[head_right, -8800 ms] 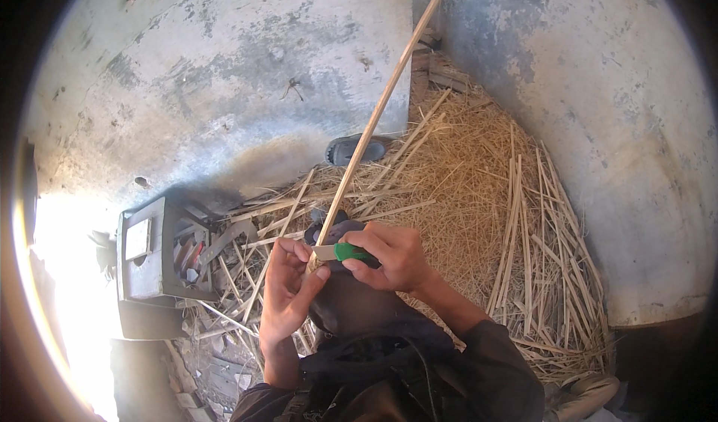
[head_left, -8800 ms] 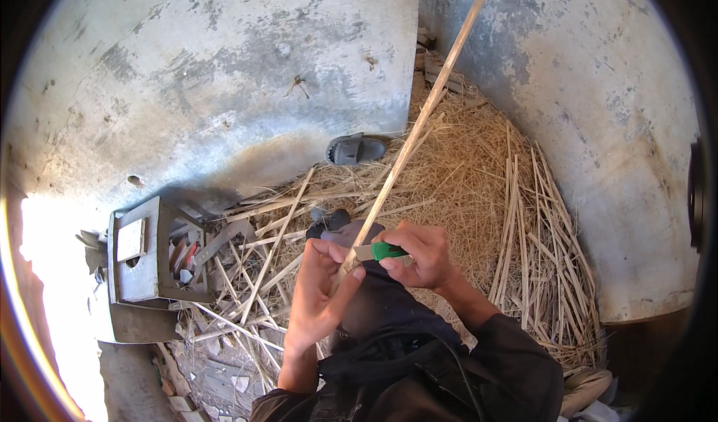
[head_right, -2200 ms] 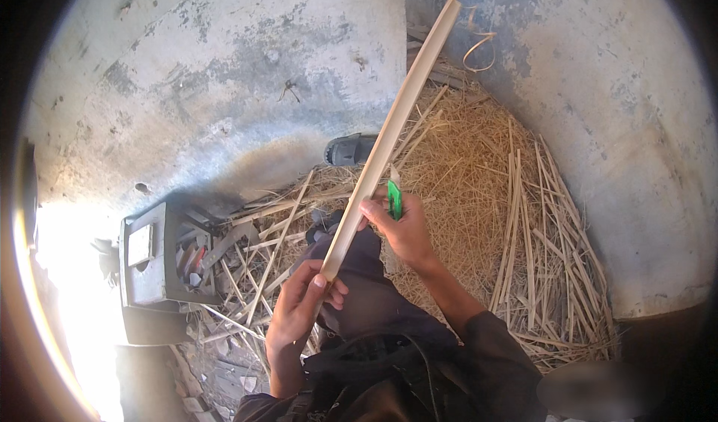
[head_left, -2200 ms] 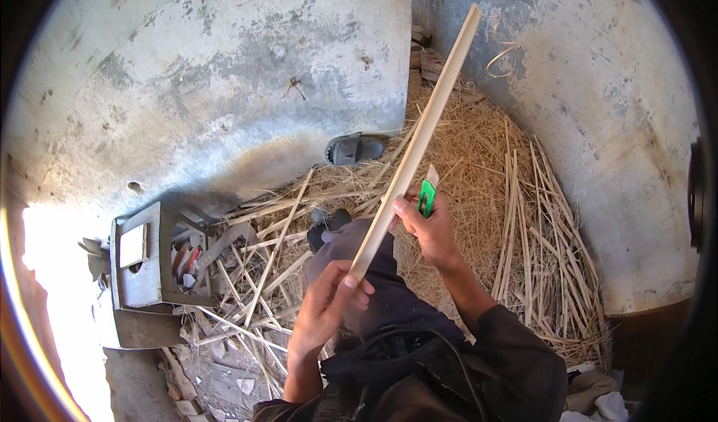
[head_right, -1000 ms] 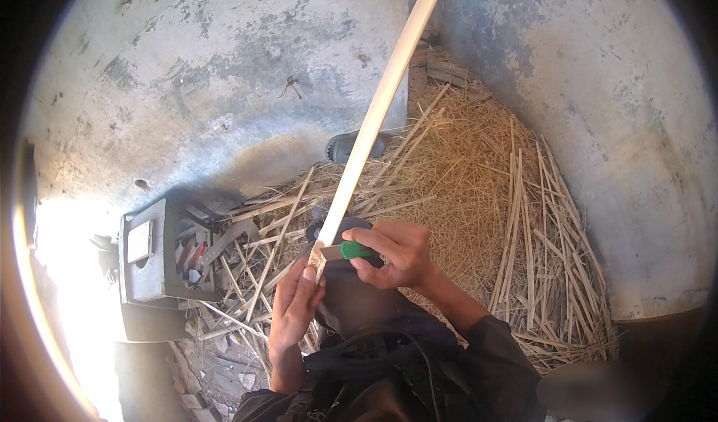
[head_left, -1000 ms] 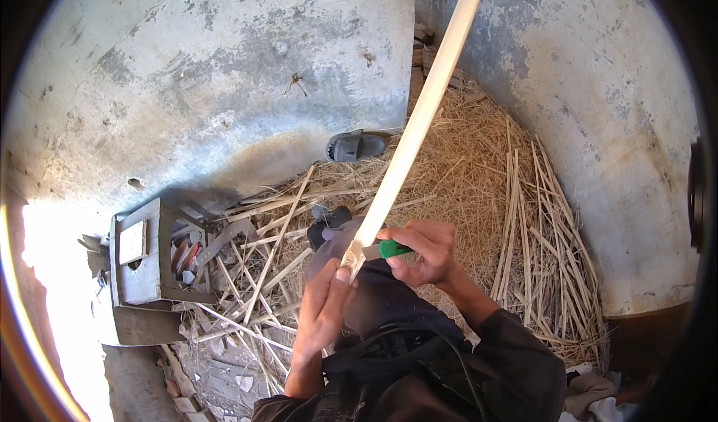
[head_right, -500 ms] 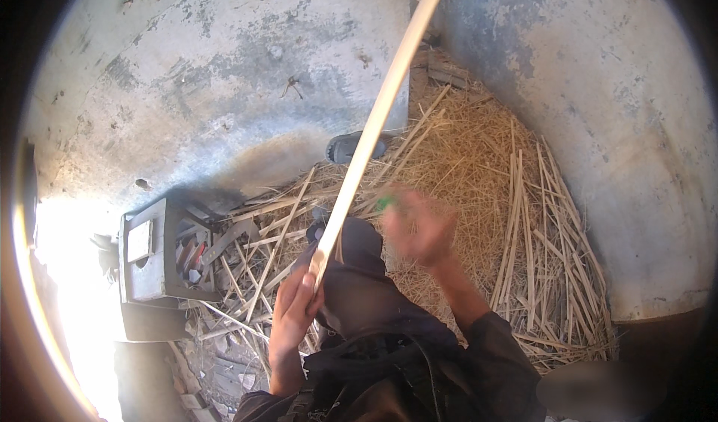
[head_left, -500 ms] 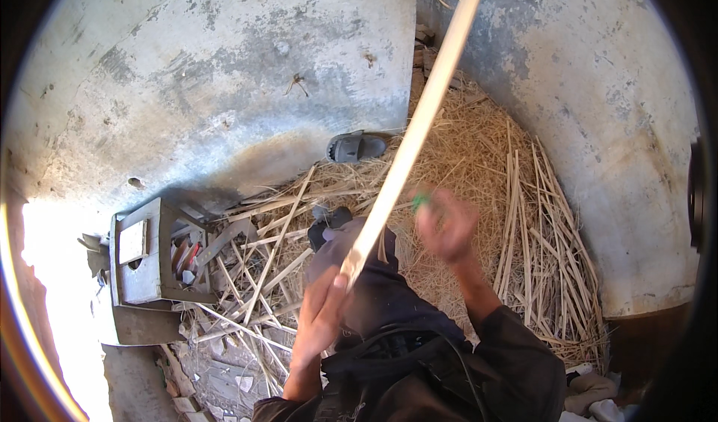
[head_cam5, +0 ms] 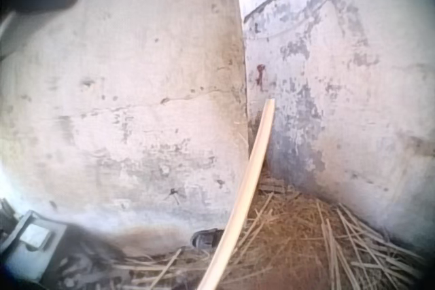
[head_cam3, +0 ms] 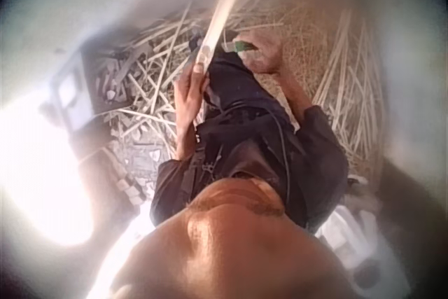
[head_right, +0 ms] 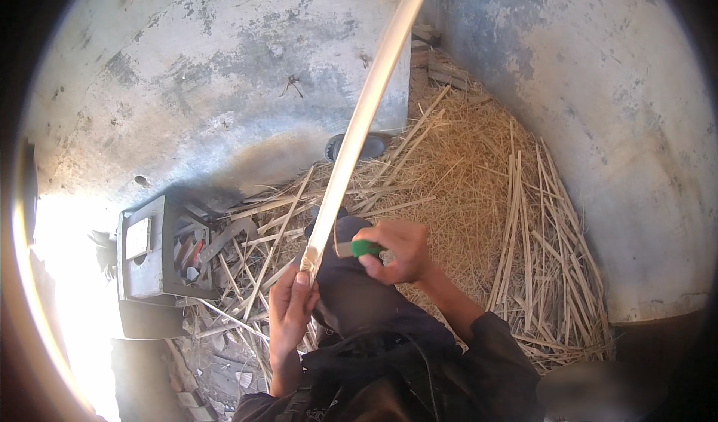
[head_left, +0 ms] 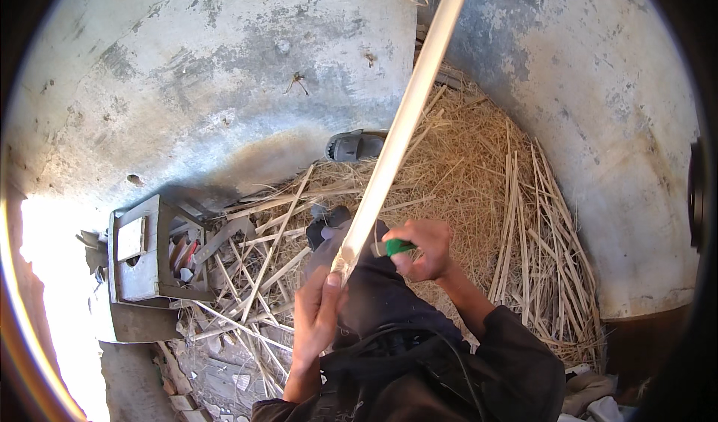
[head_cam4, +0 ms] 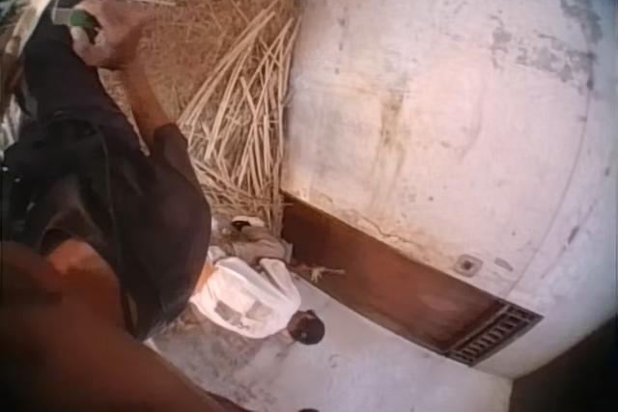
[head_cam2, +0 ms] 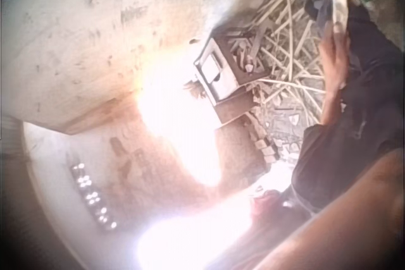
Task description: The person sits on a floor covered with straw and wood shavings, using a green utility knife to shave thin strips from a long, thin piece of wood. They hold the wood with their left hand and repeatedly scrape the knife along its length to remove the outer layer.
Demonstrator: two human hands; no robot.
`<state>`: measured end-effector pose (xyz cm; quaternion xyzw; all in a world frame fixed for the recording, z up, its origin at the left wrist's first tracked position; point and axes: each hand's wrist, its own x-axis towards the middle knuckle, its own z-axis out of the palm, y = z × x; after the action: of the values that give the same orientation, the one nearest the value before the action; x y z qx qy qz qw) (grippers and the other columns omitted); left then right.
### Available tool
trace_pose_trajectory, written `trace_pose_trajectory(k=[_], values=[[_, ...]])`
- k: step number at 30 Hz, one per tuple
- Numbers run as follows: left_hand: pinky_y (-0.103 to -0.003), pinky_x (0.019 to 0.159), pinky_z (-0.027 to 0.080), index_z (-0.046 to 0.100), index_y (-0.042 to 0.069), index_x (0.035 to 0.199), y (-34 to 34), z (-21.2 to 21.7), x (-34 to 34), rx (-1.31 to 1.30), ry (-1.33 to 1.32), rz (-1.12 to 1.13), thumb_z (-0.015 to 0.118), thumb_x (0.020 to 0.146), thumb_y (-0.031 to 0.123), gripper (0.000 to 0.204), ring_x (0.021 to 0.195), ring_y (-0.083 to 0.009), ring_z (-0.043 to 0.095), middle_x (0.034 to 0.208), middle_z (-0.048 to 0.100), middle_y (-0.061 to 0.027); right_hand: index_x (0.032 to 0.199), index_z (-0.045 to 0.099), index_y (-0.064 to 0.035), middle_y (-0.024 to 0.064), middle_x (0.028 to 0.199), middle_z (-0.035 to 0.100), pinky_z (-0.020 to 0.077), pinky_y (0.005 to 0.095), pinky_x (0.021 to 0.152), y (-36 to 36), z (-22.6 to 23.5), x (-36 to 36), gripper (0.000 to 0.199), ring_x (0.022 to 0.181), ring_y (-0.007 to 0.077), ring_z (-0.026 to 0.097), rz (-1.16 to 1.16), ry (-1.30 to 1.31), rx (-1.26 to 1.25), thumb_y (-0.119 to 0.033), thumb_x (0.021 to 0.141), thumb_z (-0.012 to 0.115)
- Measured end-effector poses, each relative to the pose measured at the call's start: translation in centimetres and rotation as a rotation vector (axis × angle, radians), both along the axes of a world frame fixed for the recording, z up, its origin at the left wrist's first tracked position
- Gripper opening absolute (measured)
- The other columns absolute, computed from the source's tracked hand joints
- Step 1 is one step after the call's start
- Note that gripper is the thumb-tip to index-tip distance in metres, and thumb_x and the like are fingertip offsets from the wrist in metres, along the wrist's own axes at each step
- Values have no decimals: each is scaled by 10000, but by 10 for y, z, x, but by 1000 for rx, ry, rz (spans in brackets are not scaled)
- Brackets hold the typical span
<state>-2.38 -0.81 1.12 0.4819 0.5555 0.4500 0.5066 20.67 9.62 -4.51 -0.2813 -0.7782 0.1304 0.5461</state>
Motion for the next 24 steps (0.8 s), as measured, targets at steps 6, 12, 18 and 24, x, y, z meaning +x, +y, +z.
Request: trace_pose_trajectory(k=[6, 12, 18, 24], values=[[-265, 546, 340, 582, 27, 886, -1, 4, 8, 163, 181, -19, 488, 1152, 258, 365, 602, -64, 454, 666, 540, 0, 1025, 753, -77, 40, 703, 666, 497, 347, 507, -7, 9, -14, 257, 563, 222, 653, -4, 32, 37, -291, 885, 768], [-295, 558, 376, 575, 13, 891, -3, 11, 12, 156, 231, 9, 488, 1151, 249, 361, 608, -88, 486, 668, 564, -33, 1003, 760, -76, 38, 696, 667, 493, 349, 504, -7, 19, -10, 244, 542, 219, 635, -68, -20, 84, -291, 888, 761], [-289, 563, 386, 571, 13, 899, -3, 10, 11, 125, 242, -3, 486, 1154, 267, 370, 614, -86, 490, 679, 563, -31, 964, 775, -86, 24, 674, 655, 475, 345, 495, -1, 16, -9, 259, 529, 211, 620, -149, -19, 154, -334, 898, 741], [-278, 575, 403, 565, 16, 910, -2, 2, 7, 113, 220, -21, 482, 1160, 291, 381, 632, -80, 490, 709, 566, -30, 976, 784, -98, 14, 675, 653, 452, 337, 491, 1, 18, -4, 263, 524, 195, 600, -173, -82, 191, -346, 897, 746]])
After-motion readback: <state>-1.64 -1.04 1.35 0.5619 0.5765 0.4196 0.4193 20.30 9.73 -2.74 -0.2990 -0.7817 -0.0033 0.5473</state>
